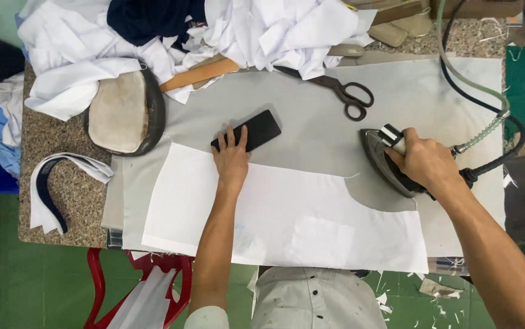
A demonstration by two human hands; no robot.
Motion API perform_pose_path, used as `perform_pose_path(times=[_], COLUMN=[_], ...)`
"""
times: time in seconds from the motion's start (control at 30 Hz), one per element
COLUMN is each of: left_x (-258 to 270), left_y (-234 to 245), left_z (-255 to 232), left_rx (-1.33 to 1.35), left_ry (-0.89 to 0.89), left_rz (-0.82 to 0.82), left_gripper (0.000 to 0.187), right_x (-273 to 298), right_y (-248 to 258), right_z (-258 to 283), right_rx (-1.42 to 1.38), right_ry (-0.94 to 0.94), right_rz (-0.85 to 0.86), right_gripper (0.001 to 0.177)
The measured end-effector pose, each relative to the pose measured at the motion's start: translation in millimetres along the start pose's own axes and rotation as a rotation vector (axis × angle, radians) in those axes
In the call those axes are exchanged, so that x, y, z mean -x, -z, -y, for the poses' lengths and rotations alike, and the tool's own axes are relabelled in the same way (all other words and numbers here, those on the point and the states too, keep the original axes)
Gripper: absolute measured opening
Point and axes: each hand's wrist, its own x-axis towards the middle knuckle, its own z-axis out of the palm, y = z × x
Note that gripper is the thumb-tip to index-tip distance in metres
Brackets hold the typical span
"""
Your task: The person irons a white fabric piece on a worktable using a steam iron and a black pressing block. They repeatedly smooth the fabric, press seams, and trim edges with scissors. The person handles multiple fabric pieces, folding and ironing them sequentially.
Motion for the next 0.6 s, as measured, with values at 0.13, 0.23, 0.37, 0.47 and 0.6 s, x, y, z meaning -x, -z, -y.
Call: perform_pose_path(times=[0.13, 0.23, 0.37, 0.47, 0.6], left_x=[-39.8, -62.9, -47.8, -3.9, 55.7], left_y=[5.7, 5.1, 10.4, 25.9, 13.8], left_z=[-38.4, -53.6, -53.4, -45.9, -43.6], left_rx=[-0.006, -0.003, 0.212, 0.369, 0.309], left_ry=[0.058, 0.059, -0.097, -0.217, -0.293], left_rz=[-0.114, -0.205, -0.437, -0.589, -0.55], left_gripper=[0.072, 0.068, 0.066, 0.069, 0.071], right_x=[-15.5, -27.5, -37.8, -48.0, -18.2], right_y=[-9.2, -15.4, -14.2, -43.1, -51.1], right_z=[-24.4, -39.3, -47.2, -61.8, -28.7], right_rx=[0.005, -0.011, -0.082, 0.134, 0.314], right_ry=[0.007, 0.011, -0.035, 0.034, 0.38], right_rz=[0.002, -0.049, -0.118, -0.479, -1.13], right_gripper=[0.054, 0.054, 0.053, 0.059, 0.043])
